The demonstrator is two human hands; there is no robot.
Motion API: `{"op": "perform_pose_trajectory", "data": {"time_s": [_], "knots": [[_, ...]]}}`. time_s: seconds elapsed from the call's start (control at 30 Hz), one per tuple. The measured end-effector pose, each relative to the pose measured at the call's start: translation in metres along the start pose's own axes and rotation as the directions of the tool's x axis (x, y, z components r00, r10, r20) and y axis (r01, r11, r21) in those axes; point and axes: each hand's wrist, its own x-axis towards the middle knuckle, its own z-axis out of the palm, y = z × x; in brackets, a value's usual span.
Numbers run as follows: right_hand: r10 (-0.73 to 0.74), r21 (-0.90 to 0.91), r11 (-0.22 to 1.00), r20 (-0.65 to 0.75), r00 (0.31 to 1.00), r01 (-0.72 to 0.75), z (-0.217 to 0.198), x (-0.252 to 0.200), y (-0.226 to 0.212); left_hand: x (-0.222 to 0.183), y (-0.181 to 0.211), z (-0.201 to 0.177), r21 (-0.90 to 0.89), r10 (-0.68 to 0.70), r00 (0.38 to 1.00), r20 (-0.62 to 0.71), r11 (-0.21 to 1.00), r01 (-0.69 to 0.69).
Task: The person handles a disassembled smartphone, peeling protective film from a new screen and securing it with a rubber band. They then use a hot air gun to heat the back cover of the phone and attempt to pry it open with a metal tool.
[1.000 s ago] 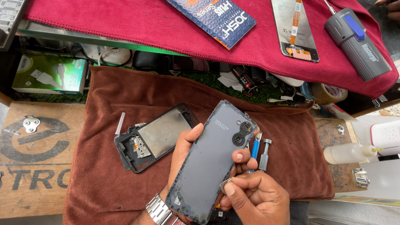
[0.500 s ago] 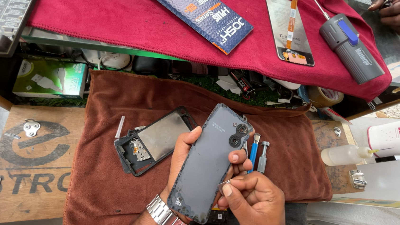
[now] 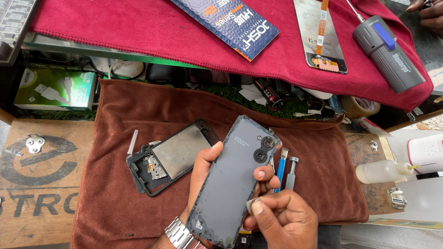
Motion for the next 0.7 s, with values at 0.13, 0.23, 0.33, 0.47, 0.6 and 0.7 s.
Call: {"op": "perform_pose_trajectory", "data": {"time_s": [0.13,0.23,0.33,0.47,0.6,0.7], "knots": [[-0.026,0.019,0.999,-0.003,1.000,0.026,0.004,-0.003,0.003,0.000,0.000,0.002,0.044,0.033,0.999,0.009,0.998,-0.033],[-0.022,-0.060,0.998,0.049,0.999,0.025,0.002,-0.002,0.002,-0.001,0.001,0.001,0.022,0.032,0.999,-0.022,0.999,-0.031],[0.007,-0.097,0.995,0.090,0.996,0.002,-0.001,-0.002,0.002,0.001,0.001,0.001,0.005,0.022,0.999,-0.034,1.000,-0.022],[0.014,0.037,0.999,0.042,0.999,-0.015,-0.003,0.002,0.003,0.002,0.000,0.003,-0.007,0.018,0.995,0.098,1.000,-0.017],[0.034,-0.017,0.999,0.025,0.999,-0.034,-0.004,0.002,0.005,-0.001,0.000,0.007,-0.007,0.005,0.994,0.113,1.000,-0.004],[0.008,-0.006,1.000,0.089,0.996,-0.008,-0.008,0.005,0.004,-0.002,-0.001,0.007,-0.017,-0.028,0.984,0.175,0.999,0.031]]}}
